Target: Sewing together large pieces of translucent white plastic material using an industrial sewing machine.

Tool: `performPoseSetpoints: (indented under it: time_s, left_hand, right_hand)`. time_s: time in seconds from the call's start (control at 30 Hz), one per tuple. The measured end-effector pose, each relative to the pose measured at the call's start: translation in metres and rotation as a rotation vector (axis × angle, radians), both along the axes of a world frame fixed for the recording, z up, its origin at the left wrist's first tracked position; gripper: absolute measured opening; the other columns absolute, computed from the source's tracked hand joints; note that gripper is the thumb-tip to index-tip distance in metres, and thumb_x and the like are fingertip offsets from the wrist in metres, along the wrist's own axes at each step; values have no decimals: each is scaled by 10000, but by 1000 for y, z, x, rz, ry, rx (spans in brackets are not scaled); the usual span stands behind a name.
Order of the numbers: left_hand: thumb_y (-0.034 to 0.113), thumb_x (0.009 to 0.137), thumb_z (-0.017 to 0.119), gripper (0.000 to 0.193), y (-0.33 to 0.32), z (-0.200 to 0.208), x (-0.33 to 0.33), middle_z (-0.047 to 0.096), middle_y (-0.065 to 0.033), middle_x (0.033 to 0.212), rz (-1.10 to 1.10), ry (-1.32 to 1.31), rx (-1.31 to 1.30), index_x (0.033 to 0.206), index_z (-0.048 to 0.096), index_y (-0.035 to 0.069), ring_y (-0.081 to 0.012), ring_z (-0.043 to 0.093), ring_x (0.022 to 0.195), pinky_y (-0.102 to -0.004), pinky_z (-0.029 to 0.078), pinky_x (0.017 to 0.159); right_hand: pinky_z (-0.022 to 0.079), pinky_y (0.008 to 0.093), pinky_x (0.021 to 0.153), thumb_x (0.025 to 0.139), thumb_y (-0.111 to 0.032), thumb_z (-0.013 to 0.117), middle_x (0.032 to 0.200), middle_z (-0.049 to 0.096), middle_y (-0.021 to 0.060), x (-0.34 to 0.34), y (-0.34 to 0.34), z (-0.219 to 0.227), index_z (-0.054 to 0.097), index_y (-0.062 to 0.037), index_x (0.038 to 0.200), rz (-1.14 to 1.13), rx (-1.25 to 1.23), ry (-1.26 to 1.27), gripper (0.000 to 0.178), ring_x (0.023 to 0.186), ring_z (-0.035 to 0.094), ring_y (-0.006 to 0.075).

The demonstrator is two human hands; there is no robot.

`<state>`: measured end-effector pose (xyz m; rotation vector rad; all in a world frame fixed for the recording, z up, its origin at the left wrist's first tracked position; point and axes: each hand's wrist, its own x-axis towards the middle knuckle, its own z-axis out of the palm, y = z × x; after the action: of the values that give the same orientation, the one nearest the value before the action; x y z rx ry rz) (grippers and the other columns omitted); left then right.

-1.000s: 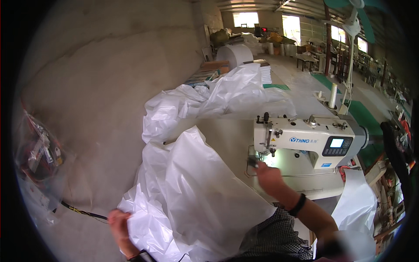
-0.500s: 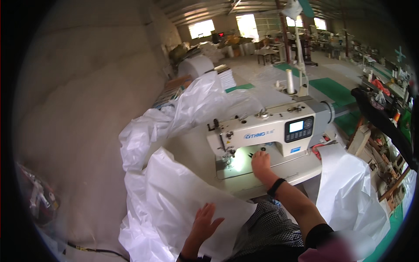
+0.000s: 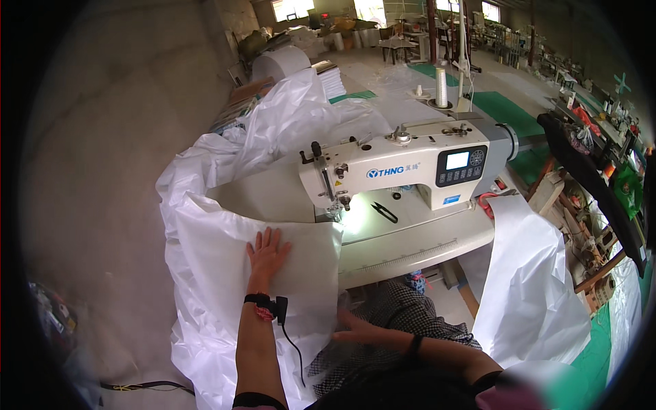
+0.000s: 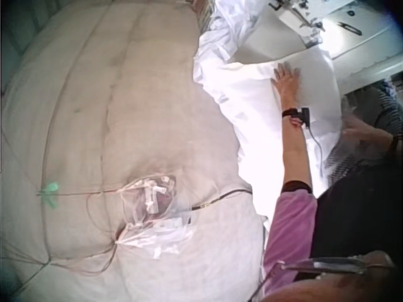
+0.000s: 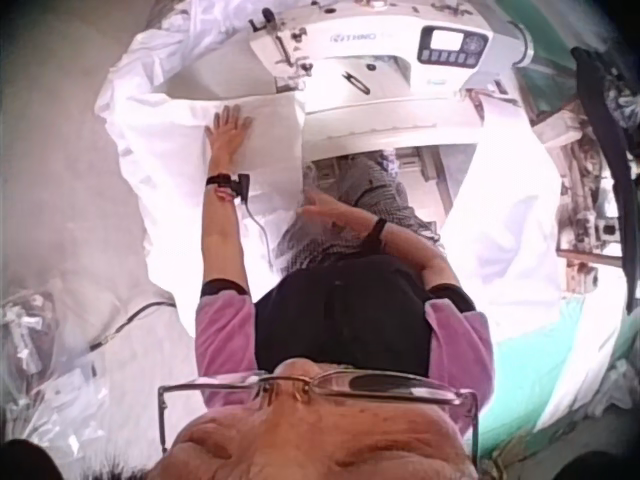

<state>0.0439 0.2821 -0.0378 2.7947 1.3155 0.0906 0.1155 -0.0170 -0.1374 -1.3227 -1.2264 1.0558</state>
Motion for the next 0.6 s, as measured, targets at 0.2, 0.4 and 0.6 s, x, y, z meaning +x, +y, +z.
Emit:
performPoseSetpoints:
  time_s: [0.2, 0.4, 0.6]
  left_hand:
    - [615, 870, 348, 663, 8, 5, -8, 185, -23, 1515, 32, 29, -14, 1421, 299, 249, -269, 138, 1397, -541, 38, 1099]
    - [552, 889, 379, 640, 34, 7, -43, 214, -62, 1501, 118, 16, 64, 1419, 296, 205, -325, 185, 1374, -579, 169, 1064]
    - [477, 900, 406, 568, 41, -1, -13, 309, -119, 1446, 96, 158, 235, 1367, 371, 156, -361, 287, 1321, -624, 268, 996]
  right_hand:
    - [471, 360, 835, 820, -343, 673, 1145, 572, 183, -36, 51, -28, 411, 6, 1289, 22, -343, 354, 641, 986, 584, 254]
    - [485, 315, 802, 888, -291, 592, 1011, 644, 73, -24, -15, 3, 601, -52, 1113, 949, -383, 87, 329, 905, 610, 169]
    - [453, 333, 852, 856, -479, 575, 1063, 620, 171, 43, -17, 17, 557, 9, 1175, 99, -477, -290, 583, 980, 588, 254]
